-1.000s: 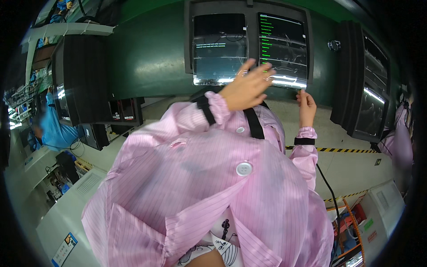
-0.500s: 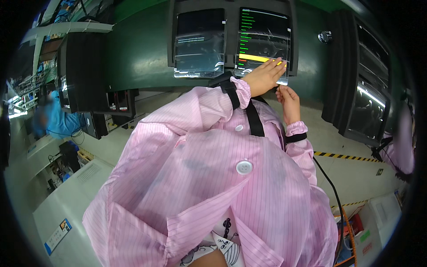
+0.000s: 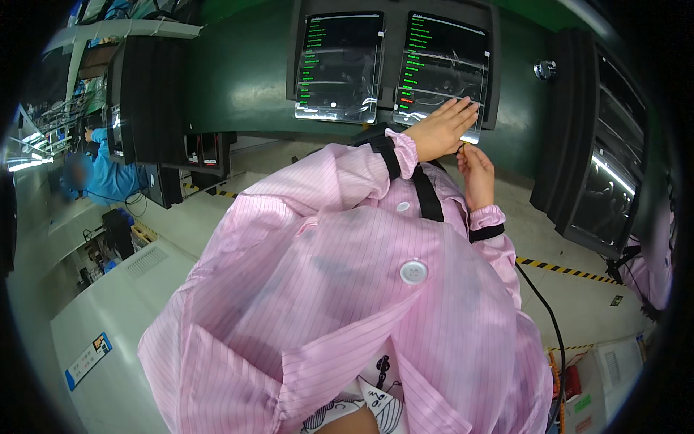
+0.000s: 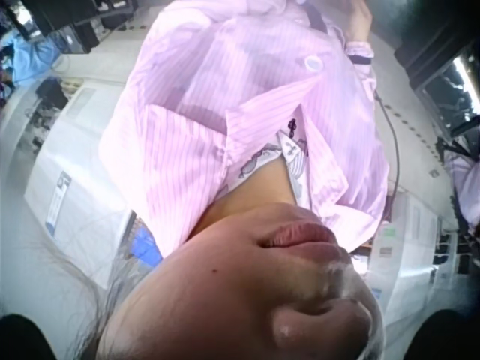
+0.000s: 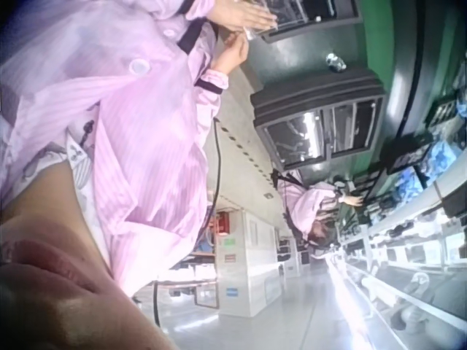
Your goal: Testing and inspecting electronic tablets on a production line, including screen checks and applying protective films/labels.
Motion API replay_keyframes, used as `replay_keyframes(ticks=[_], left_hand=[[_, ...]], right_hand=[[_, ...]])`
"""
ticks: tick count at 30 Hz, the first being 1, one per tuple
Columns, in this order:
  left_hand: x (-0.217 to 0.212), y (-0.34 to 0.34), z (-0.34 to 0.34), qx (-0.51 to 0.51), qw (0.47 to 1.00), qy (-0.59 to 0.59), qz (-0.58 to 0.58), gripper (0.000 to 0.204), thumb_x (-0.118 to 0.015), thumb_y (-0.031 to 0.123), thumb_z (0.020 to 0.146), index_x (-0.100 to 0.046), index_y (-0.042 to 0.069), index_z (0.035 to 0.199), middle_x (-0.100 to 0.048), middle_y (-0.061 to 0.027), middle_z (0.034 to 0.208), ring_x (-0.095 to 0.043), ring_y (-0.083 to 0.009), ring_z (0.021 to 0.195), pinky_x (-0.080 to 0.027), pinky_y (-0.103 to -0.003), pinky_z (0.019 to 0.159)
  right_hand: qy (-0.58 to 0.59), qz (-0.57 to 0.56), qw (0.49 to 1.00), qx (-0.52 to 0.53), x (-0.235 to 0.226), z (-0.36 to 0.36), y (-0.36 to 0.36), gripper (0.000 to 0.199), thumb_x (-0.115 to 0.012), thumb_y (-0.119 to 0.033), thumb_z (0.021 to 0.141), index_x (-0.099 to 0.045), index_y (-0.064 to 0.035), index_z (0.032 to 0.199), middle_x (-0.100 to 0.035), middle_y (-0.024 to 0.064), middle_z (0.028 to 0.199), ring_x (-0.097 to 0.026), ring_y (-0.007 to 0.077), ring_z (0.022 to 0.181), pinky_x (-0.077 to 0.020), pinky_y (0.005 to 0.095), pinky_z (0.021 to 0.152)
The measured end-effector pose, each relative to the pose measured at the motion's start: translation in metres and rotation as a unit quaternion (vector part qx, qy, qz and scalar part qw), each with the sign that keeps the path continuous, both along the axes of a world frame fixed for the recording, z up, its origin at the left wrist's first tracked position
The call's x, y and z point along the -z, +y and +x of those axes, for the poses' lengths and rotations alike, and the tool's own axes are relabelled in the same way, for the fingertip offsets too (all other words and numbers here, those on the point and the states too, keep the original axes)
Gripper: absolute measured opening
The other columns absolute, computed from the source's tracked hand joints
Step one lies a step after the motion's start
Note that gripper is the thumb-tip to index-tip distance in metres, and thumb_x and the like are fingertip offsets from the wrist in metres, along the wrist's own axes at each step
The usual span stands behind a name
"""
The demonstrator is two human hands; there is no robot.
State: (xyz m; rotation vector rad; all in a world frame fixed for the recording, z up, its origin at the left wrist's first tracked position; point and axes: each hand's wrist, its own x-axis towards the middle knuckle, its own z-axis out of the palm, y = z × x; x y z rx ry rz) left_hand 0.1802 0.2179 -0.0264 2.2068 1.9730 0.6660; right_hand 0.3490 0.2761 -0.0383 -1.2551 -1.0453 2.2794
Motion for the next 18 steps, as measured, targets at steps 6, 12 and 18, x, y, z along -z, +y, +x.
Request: replay_keyframes(ticks=[6,12,18], left_hand=[[-0.004,-0.001,-0.005,0.01,0.999,-0.05,0.009,0.06,-0.063,0.02,0.08,-0.048,-0.007,0.132,-0.042,-0.0191,0.144,-0.031,-0.0318,0.14,-0.022,-0.043,0.116],[-0.004,-0.001,-0.002,-0.006,0.997,-0.078,0.013,0.057,-0.061,0.015,0.079,-0.049,-0.005,0.131,-0.043,-0.018,0.143,-0.032,-0.0303,0.139,-0.024,-0.044,0.115],[-0.005,-0.001,-0.003,0.0,0.997,-0.076,0.015,0.055,-0.062,0.015,0.079,-0.051,-0.005,0.13,-0.044,-0.0175,0.143,-0.034,-0.0301,0.139,-0.025,-0.044,0.115]], right_hand=[[-0.156,0.417,0.895,0.004,-0.006,0.0,0.011,0.021,-0.063,-0.01,0.091,-0.064,0.0004,0.109,-0.062,0.0016,0.087,-0.055,0.0077,0.075,-0.0459,0.023,0.067],[-0.154,0.523,0.83,-0.12,-0.017,-0.003,0.019,0.052,-0.067,0.002,0.083,-0.055,-0.0075,0.133,-0.065,0.0085,0.093,-0.059,0.0098,0.077,-0.0502,0.0245,0.073],[-0.134,0.491,0.858,-0.072,-0.003,0.0,0.016,0.045,-0.068,0.001,0.083,-0.061,-0.007,0.127,-0.068,0.0101,0.099,-0.062,0.0099,0.081,-0.0514,0.0249,0.075]])
